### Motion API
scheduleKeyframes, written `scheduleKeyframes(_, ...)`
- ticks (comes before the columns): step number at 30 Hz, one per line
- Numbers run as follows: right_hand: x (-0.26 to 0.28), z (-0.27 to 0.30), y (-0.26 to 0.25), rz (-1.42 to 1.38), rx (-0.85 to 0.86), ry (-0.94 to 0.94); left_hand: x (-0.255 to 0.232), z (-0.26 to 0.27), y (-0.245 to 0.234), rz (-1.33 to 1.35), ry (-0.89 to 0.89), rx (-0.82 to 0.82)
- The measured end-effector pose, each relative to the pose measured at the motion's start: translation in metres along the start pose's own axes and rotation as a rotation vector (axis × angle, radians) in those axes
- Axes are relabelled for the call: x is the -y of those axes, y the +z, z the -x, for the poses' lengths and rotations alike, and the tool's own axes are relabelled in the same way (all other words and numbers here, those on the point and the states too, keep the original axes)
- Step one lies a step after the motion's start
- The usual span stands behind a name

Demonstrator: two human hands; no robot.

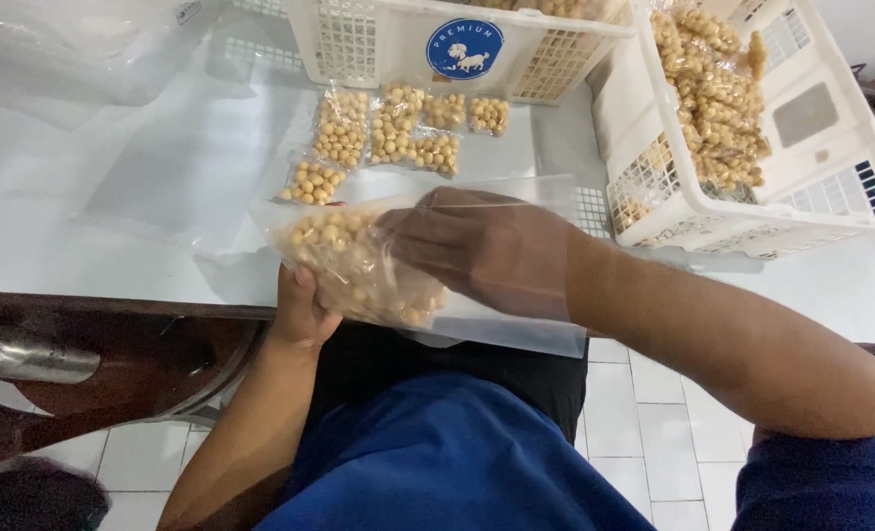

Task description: The person picks up small round snacks from white baskets and places them into clear plastic bags on a table. They handle the snacks by hand and arrange the filled bags in rows.

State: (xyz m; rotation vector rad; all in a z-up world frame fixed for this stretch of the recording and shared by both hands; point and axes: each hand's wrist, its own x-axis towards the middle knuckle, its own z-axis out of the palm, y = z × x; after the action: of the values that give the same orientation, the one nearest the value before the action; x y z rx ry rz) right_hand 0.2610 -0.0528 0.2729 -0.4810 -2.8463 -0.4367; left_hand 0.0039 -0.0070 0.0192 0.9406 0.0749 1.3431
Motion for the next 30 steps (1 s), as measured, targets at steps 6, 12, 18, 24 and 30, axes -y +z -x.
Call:
scheduleKeyframes(6, 0.006, 0.005, 0.007, -0.229, 0.141, 0.105, -0.004, -0.004, 0.007, -0.031, -0.020, -0.082)
scheduleKeyframes(12, -0.002, 0.004, -0.006, -0.182, 0.070, 0.080, -0.017, -0.013, 0.027, -0.132, -0.055, 0.030)
scheduleKeyframes(18, -0.014, 0.012, -0.022, -0.258, 0.198, 0.173, -0.011, -0.013, 0.017, -0.272, -0.225, 0.036)
scheduleKeyframes(24, -0.028, 0.013, -0.059, -0.591, 0.312, 0.232, -0.014, -0.024, 0.028, -0.142, -0.103, -0.007)
scheduleKeyframes(30, -0.074, 0.026, -0.104, -0.703, -0.204, 0.197, 0.008, -0.002, -0.025, 0.100, -0.058, -0.221)
